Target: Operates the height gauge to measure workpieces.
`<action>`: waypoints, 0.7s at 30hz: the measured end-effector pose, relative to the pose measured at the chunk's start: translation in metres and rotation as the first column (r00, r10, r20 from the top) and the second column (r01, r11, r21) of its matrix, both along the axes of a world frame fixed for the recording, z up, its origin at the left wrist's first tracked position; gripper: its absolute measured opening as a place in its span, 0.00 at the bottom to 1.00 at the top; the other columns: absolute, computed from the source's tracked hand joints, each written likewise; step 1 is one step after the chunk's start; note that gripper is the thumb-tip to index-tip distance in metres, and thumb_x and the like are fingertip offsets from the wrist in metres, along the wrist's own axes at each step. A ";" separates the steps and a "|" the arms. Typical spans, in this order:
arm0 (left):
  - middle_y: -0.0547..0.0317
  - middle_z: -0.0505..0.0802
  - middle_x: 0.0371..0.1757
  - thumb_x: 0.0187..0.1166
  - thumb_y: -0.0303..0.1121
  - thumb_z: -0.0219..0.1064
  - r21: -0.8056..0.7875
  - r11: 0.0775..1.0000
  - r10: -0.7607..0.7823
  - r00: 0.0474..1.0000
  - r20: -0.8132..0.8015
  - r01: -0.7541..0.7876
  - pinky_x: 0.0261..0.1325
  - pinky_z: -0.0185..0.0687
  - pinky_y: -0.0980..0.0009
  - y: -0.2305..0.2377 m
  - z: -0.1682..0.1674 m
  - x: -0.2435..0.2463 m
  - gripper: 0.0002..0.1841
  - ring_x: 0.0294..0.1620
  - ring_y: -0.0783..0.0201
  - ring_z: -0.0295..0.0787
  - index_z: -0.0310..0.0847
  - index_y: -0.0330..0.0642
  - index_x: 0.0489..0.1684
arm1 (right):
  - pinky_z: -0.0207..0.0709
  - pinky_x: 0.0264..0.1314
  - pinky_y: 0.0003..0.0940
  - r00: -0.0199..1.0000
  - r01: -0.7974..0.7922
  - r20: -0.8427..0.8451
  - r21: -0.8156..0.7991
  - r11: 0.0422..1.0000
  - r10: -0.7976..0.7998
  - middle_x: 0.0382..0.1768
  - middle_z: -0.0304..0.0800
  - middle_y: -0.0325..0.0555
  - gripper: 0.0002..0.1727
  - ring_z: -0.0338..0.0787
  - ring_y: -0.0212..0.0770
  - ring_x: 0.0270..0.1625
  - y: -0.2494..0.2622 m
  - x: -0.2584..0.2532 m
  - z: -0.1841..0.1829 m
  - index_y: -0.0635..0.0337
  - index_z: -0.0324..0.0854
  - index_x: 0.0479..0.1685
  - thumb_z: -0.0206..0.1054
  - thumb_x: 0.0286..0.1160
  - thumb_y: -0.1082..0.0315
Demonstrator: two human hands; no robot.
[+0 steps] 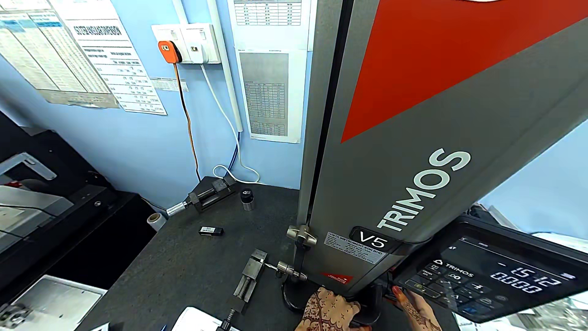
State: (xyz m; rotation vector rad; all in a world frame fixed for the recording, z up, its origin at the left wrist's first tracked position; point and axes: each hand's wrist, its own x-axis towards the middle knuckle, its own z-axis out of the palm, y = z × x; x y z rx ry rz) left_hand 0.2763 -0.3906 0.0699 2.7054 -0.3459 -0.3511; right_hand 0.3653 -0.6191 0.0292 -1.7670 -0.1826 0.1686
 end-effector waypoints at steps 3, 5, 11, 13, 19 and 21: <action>0.41 0.95 0.44 0.85 0.62 0.54 -0.019 1.000 0.006 0.998 0.061 -0.005 0.54 0.81 0.40 -0.001 -0.007 -0.001 0.30 0.49 0.39 0.93 0.88 0.46 0.62 | 0.84 0.64 0.29 1.000 0.016 -0.013 -0.001 1.000 -0.016 0.68 0.81 0.55 0.29 0.87 0.29 0.63 0.000 0.002 -0.003 0.72 0.67 0.78 0.57 0.86 0.59; 0.42 0.95 0.44 0.85 0.62 0.53 -0.015 1.000 0.003 0.997 0.075 -0.002 0.53 0.82 0.40 -0.002 -0.007 -0.001 0.30 0.49 0.40 0.93 0.88 0.46 0.61 | 0.86 0.59 0.27 1.000 0.025 -0.003 -0.001 1.000 -0.025 0.62 0.85 0.51 0.25 0.89 0.27 0.57 0.000 0.004 -0.005 0.71 0.70 0.74 0.55 0.88 0.60; 0.39 0.95 0.49 0.85 0.62 0.52 0.000 1.000 0.026 0.999 -0.034 -0.026 0.59 0.80 0.37 -0.001 0.002 -0.001 0.31 0.54 0.37 0.92 0.86 0.46 0.66 | 0.85 0.46 0.27 0.994 0.105 -0.004 -0.047 0.993 -0.105 0.50 0.88 0.49 0.21 0.89 0.29 0.44 0.014 0.007 0.001 0.72 0.74 0.69 0.51 0.89 0.65; 0.39 0.95 0.50 0.85 0.63 0.52 0.008 0.999 0.038 0.999 -0.019 -0.037 0.61 0.79 0.37 -0.003 0.003 -0.002 0.32 0.55 0.36 0.92 0.86 0.47 0.66 | 0.85 0.47 0.28 0.992 0.128 -0.013 -0.048 0.991 -0.128 0.51 0.88 0.51 0.21 0.90 0.31 0.45 0.016 0.006 0.003 0.72 0.74 0.69 0.52 0.88 0.66; 0.40 0.95 0.49 0.84 0.64 0.52 0.038 0.998 0.040 0.999 -0.003 -0.040 0.59 0.80 0.37 -0.007 0.005 -0.001 0.32 0.54 0.36 0.92 0.87 0.46 0.64 | 0.84 0.66 0.30 0.997 0.074 0.008 0.025 0.997 -0.074 0.62 0.89 0.51 0.27 0.89 0.32 0.62 0.002 0.004 -0.002 0.69 0.74 0.73 0.63 0.82 0.59; 0.39 0.95 0.50 0.84 0.63 0.54 0.028 0.999 0.037 0.999 -0.032 -0.036 0.60 0.80 0.37 -0.008 0.005 0.001 0.31 0.55 0.36 0.92 0.87 0.46 0.64 | 0.82 0.66 0.27 0.997 0.067 0.026 -0.013 0.998 -0.066 0.59 0.90 0.51 0.27 0.89 0.30 0.59 -0.002 0.000 0.003 0.72 0.75 0.70 0.67 0.79 0.60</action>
